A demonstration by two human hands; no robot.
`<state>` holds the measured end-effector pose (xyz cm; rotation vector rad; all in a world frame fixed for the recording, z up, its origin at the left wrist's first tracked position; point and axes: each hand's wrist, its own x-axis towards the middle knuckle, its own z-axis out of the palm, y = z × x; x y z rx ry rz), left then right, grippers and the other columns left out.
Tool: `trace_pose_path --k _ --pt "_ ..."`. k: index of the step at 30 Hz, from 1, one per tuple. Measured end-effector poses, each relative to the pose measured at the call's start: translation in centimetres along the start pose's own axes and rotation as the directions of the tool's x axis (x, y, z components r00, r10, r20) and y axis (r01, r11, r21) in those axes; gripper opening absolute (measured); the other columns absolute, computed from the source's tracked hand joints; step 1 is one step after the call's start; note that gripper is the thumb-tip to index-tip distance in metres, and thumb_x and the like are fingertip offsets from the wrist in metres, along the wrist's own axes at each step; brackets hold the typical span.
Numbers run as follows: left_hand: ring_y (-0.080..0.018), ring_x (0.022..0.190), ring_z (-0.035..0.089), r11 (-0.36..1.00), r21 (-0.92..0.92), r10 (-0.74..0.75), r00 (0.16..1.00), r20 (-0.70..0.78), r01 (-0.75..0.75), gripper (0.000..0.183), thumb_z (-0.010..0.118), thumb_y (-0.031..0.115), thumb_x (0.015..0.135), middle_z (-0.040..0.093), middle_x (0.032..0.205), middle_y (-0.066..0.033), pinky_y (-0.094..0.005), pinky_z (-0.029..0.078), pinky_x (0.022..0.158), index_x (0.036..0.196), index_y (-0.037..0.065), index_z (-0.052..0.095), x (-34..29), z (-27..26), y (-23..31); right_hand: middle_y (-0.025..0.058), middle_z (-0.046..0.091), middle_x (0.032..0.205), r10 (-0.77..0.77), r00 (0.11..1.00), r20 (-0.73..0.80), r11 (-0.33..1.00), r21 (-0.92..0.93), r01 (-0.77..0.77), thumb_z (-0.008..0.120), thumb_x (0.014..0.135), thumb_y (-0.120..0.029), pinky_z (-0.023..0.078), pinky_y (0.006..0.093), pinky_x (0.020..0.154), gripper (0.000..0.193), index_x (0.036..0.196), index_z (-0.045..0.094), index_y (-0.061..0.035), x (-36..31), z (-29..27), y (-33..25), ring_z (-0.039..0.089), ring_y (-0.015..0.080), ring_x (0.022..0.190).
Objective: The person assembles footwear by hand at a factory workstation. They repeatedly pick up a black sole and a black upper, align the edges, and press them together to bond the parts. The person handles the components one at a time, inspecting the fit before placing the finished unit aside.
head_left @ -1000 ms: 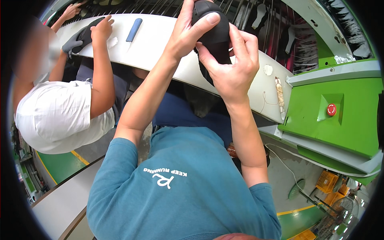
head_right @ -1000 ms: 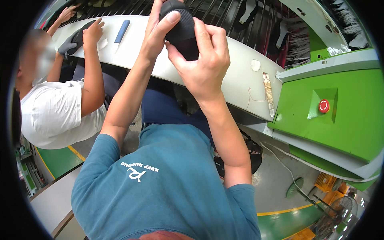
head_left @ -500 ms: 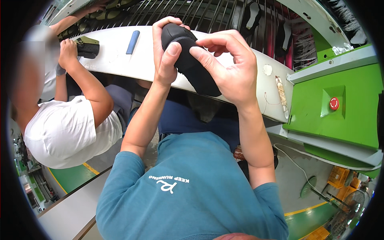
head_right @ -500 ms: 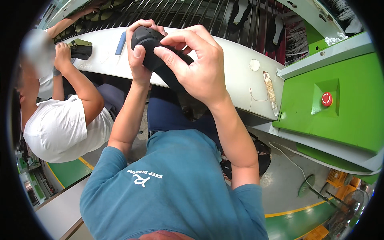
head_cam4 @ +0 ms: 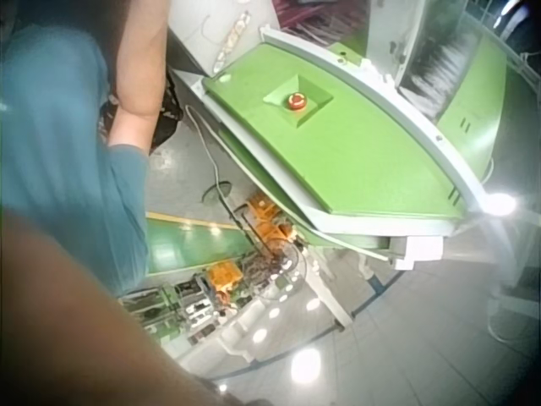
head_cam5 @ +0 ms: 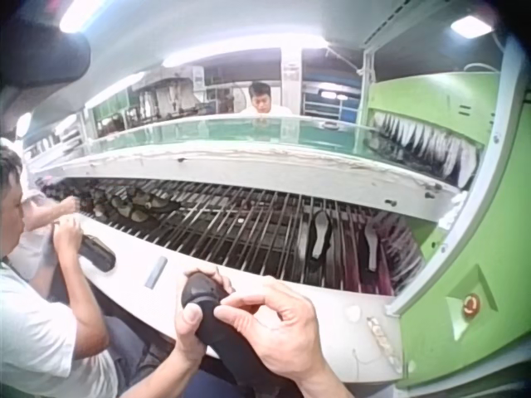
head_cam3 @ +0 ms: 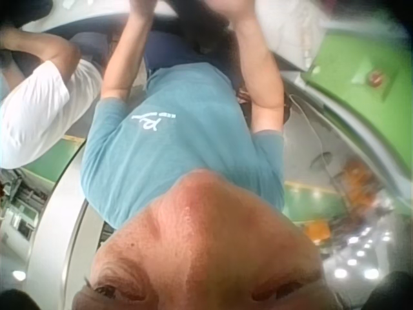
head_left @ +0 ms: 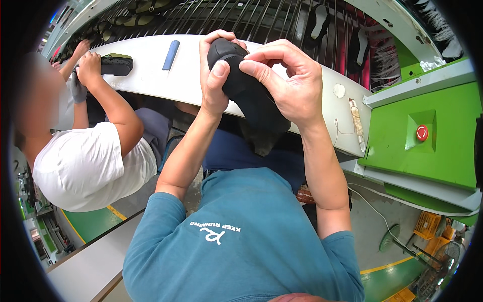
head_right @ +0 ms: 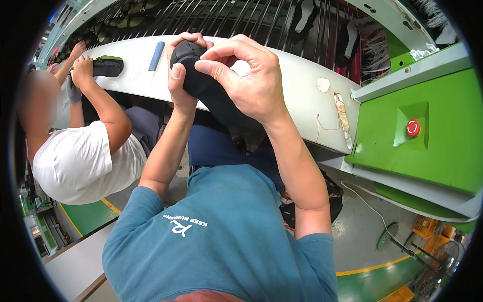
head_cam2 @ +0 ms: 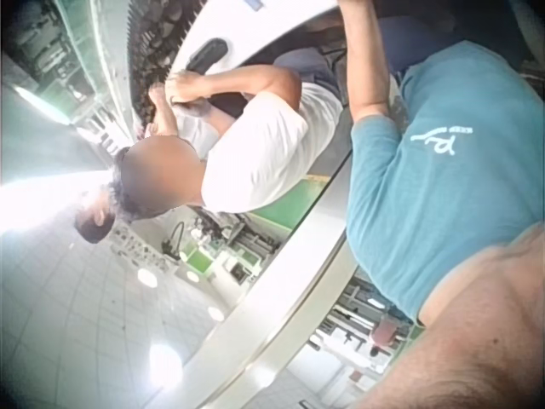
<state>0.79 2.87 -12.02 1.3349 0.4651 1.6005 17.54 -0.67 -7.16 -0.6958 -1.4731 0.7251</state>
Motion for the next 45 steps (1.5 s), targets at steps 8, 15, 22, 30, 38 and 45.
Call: trace_pose_path --k 8,15,22,30,38,45 --pt "-0.0196 0.108 0.064 0.998 0.056 0.018 1.0 -0.01 -0.017 0.077 0.072 0.058 0.098 0.063 0.116 -0.0122 -0.0346 0.055 0.096 0.146 0.003 0.047 0.6 1.2 1.1 0.0046 0.076 0.095 0.086 0.996 -0.027 0.996 0.003 -0.086 0.091 0.089 -0.006 0.06 0.0278 0.077 0.012 0.098 0.084 -0.0023 1.1 -0.3 -1.4 0.073 0.0123 0.084" --pt "-0.019 0.112 0.057 0.961 0.272 0.094 0.977 -0.191 -0.04 0.06 0.06 0.05 0.112 0.06 0.123 -0.0126 -0.0347 0.046 0.104 0.145 0.001 0.049 -1.6 -0.6 -4.1 0.0033 0.076 0.097 0.254 0.967 -0.031 0.959 -0.119 -0.256 0.088 0.095 -0.006 0.06 0.0272 0.081 0.012 0.104 0.083 -0.0012 0.9 0.8 2.7 0.073 0.0111 0.088" --pt "-0.0287 0.131 0.061 0.952 0.301 -0.037 0.995 -0.088 0.062 0.064 0.075 0.038 0.106 0.059 0.139 -0.0207 -0.0449 0.048 0.116 0.147 0.001 0.042 -8.2 -3.2 -4.0 0.0077 0.081 0.095 0.224 0.974 0.04 0.899 -0.394 -0.191 0.091 0.083 -0.02 0.057 0.0401 0.089 0.019 0.096 0.084 -0.0071 -3.3 0.8 2.8 0.073 0.0276 0.093" --pt "-0.0332 0.136 0.059 0.926 0.376 -0.023 0.999 -0.027 0.031 0.068 0.076 0.043 0.105 0.053 0.145 -0.0226 -0.0477 0.046 0.118 0.149 0.002 0.044 -10.5 -4.8 -2.9 0.0027 0.077 0.1 0.167 0.978 0.127 0.865 -0.495 -0.083 0.095 0.081 -0.017 0.055 0.0377 0.093 0.017 0.091 0.083 -0.0083 -6.1 0.3 2.3 0.07 0.0221 0.101" --pt "-0.0315 0.136 0.056 0.878 0.479 0.032 0.998 -0.055 -0.002 0.066 0.066 0.053 0.109 0.06 0.141 -0.0239 -0.048 0.043 0.119 0.144 0.0 0.05 -10.1 -4.4 -3.0 0.002 0.076 0.098 0.222 0.965 0.139 0.878 -0.458 -0.136 0.093 0.082 -0.02 0.053 0.0398 0.094 0.018 0.089 0.081 -0.0092 -5.4 0.1 2.6 0.068 0.0242 0.101" --pt "-0.0317 0.135 0.057 0.899 0.437 -0.005 0.997 -0.08 0.04 0.063 0.075 0.044 0.105 0.055 0.14 -0.0212 -0.0473 0.046 0.117 0.142 0.002 0.047 -10.3 -4.4 -3.1 0.0021 0.072 0.102 0.285 0.947 0.151 0.845 -0.505 -0.174 0.092 0.081 -0.021 0.052 0.0409 0.094 0.024 0.093 0.076 -0.0096 -5.4 0.0 2.2 0.066 0.026 0.104"
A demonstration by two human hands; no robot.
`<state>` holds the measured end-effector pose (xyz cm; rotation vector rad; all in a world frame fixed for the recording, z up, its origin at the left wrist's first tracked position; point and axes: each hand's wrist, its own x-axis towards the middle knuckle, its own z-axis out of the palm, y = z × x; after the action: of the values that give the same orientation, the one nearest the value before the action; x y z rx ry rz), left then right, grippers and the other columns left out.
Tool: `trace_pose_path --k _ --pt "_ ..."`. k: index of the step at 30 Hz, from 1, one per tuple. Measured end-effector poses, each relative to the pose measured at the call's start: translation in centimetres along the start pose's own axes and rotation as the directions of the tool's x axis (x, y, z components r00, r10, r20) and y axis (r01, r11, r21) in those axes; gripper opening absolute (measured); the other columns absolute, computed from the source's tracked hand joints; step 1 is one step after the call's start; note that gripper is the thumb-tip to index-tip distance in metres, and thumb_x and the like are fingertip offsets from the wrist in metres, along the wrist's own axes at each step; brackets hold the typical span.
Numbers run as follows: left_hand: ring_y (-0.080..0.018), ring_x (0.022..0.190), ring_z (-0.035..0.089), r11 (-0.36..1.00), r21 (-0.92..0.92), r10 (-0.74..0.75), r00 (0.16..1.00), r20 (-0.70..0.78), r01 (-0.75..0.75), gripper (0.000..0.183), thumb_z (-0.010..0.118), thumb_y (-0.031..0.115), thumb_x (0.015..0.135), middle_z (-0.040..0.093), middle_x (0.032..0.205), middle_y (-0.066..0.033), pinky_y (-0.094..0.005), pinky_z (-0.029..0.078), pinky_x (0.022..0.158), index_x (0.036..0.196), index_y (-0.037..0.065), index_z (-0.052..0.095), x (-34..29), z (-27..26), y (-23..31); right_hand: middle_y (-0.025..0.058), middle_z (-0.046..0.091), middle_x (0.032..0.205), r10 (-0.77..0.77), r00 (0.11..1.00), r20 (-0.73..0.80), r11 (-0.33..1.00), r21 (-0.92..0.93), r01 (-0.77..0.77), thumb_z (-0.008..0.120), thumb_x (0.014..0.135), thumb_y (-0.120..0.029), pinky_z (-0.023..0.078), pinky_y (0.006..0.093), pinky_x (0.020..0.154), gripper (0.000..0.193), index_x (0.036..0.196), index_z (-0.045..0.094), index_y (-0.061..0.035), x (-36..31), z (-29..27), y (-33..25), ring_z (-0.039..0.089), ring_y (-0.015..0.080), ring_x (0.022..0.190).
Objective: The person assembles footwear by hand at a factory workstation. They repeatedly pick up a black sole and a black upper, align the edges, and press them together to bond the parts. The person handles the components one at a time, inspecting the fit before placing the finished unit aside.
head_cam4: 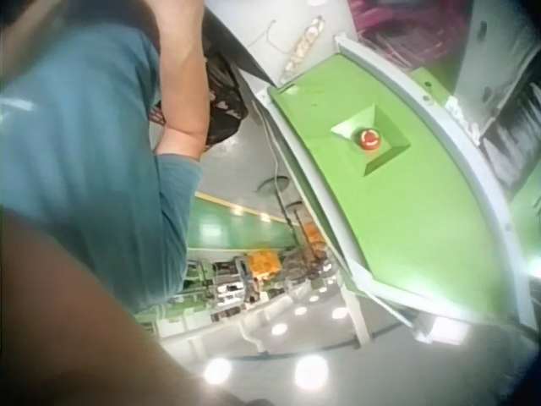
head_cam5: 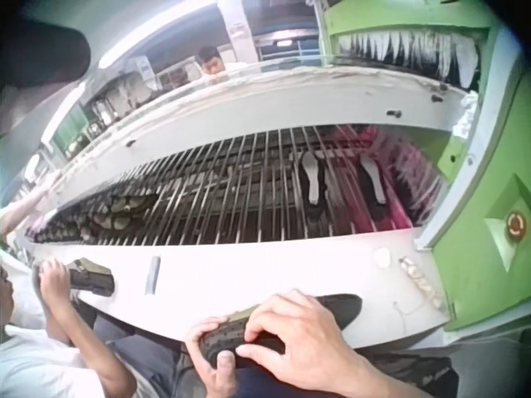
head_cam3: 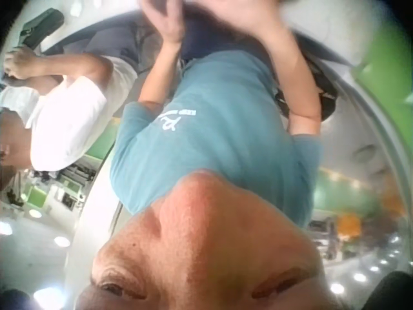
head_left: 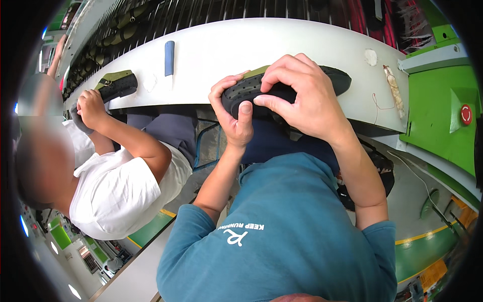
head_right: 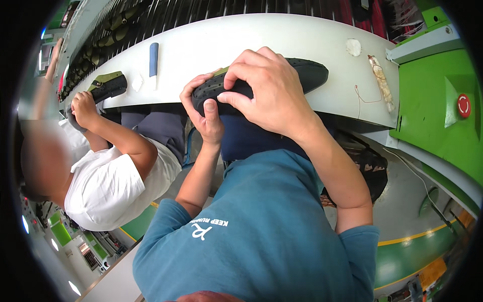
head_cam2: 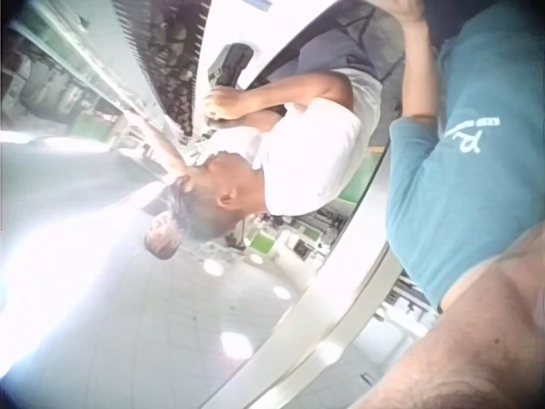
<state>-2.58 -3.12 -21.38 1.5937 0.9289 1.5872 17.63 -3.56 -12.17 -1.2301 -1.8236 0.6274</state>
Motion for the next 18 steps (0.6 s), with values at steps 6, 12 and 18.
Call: trace_pose_path --k 6,12,18 --pt "-0.0291 0.133 0.058 0.992 0.118 0.029 0.998 0.058 -0.036 0.073 0.068 0.057 0.108 0.06 0.141 -0.022 -0.0455 0.045 0.117 0.149 0.001 0.045 0.1 -0.9 -0.4 0.0033 0.066 0.118 -0.098 0.993 0.071 0.994 -0.035 0.101 0.088 0.078 -0.013 0.045 0.0431 0.102 0.037 0.107 0.066 -0.0098 0.2 0.2 -0.9 0.063 0.0284 0.115" --pt "-0.0285 0.131 0.057 0.996 0.088 0.009 0.994 0.111 -0.019 0.07 0.07 0.055 0.108 0.058 0.143 -0.0214 -0.045 0.045 0.116 0.15 0.003 0.045 0.6 -1.6 -0.1 0.0064 0.063 0.12 -0.103 0.982 0.159 0.994 0.049 0.096 0.086 0.076 -0.006 0.045 0.0448 0.101 0.04 0.107 0.06 -0.0099 1.6 1.1 -1.0 0.061 0.0312 0.117" --pt "-0.0321 0.131 0.057 0.996 0.033 0.075 0.99 0.12 -0.079 0.055 0.08 0.041 0.104 0.058 0.14 -0.023 -0.0478 0.048 0.113 0.14 0.008 0.055 0.8 -1.8 -0.4 0.0078 0.064 0.116 -0.165 0.967 0.194 0.958 0.264 0.11 0.085 0.075 -0.004 0.05 0.0446 0.1 0.035 0.096 0.057 -0.0079 2.6 1.5 0.4 0.063 0.033 0.112"
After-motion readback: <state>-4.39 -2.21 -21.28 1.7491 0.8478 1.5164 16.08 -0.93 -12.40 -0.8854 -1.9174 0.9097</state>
